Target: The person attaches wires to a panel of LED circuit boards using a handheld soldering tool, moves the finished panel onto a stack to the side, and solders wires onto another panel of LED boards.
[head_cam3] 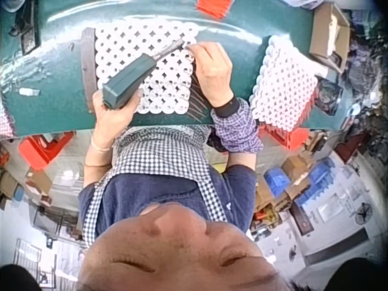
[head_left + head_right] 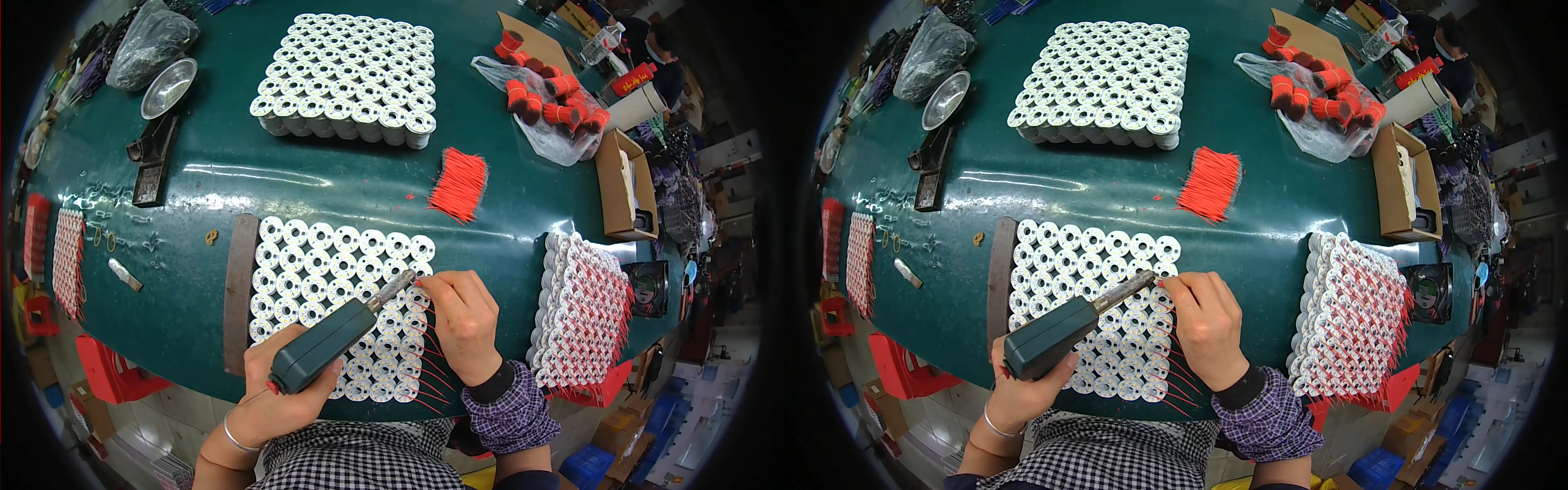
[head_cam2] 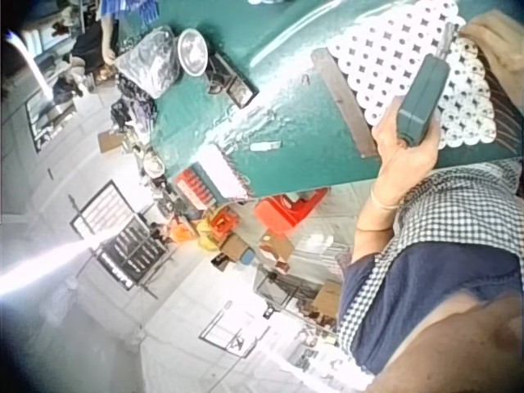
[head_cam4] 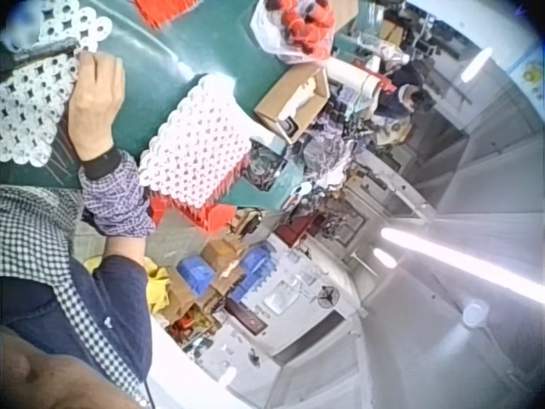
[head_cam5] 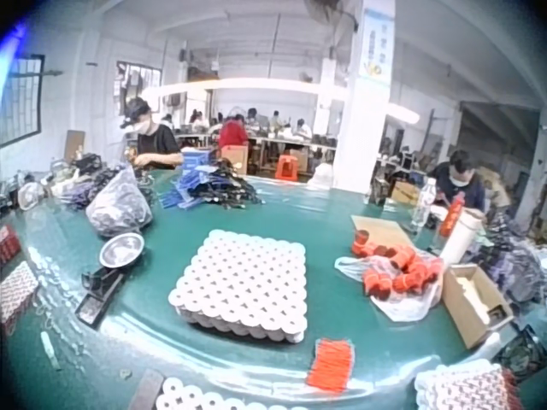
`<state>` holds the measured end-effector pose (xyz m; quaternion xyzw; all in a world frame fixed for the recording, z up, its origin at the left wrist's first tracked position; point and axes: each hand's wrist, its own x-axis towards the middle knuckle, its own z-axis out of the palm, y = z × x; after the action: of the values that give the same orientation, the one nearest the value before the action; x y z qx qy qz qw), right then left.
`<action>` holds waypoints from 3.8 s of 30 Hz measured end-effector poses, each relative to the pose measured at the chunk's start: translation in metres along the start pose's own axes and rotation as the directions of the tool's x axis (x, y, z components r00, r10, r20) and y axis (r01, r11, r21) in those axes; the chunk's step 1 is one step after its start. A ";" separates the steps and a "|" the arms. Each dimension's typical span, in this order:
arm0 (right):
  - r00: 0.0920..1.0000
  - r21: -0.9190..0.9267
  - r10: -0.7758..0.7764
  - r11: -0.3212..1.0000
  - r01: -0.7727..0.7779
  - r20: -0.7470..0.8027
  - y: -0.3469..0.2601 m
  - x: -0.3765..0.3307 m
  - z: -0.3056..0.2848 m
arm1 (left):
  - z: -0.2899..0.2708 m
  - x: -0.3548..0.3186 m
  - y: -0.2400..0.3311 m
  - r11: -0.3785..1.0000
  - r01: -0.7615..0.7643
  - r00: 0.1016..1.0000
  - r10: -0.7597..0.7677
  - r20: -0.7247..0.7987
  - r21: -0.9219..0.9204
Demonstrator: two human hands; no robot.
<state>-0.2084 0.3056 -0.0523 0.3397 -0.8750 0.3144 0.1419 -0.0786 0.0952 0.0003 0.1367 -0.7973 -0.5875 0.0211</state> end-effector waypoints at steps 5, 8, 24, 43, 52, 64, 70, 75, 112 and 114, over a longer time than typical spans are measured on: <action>1.000 -0.025 -0.009 1.000 0.009 0.002 -0.001 -0.001 0.001 | 0.001 -0.001 -0.004 1.000 0.005 1.000 -0.005 -0.006 0.029; 1.000 -0.026 -0.010 1.000 0.010 0.010 -0.002 0.000 0.000 | 0.001 -0.001 -0.007 0.997 -0.045 0.999 0.045 -0.003 0.065; 0.998 -0.070 -0.017 0.997 0.013 -0.056 -0.001 0.005 -0.005 | -0.002 0.003 0.007 0.983 -0.175 0.981 0.179 -0.074 0.062; 0.999 -0.023 0.017 1.000 -0.017 -0.027 0.006 0.002 -0.001 | 0.010 0.010 0.006 0.984 -0.060 0.998 0.058 0.015 0.167; 0.999 -0.025 0.018 0.999 -0.019 -0.028 0.007 0.001 -0.001 | 0.007 0.009 0.002 0.983 -0.093 0.996 0.093 0.008 0.161; 0.999 -0.076 -0.011 0.997 0.007 -0.048 0.001 0.020 -0.010 | -0.001 0.015 0.008 0.981 -0.193 0.972 0.194 -0.133 0.020; 0.999 -0.005 0.035 0.999 -0.035 -0.038 0.010 0.024 0.005 | 0.004 0.021 0.005 0.990 -0.105 0.987 0.092 -0.134 -0.094; 0.998 0.019 0.053 0.998 -0.053 -0.035 0.011 0.023 0.009 | 0.003 0.022 0.000 0.997 -0.020 0.997 0.014 -0.080 -0.077; 0.996 -0.087 0.009 0.996 -0.017 -0.091 0.014 0.025 0.004 | 0.006 0.026 0.006 0.993 -0.094 0.991 0.087 -0.103 -0.069; 0.997 -0.079 0.022 0.996 -0.028 -0.080 0.015 0.024 0.005 | 0.008 0.028 0.006 0.991 -0.064 0.993 0.051 -0.108 -0.114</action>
<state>-0.2367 0.2991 -0.0519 0.3100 -0.8848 0.2939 0.1860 -0.1082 0.0979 0.0001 0.1427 -0.7629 -0.6244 0.0876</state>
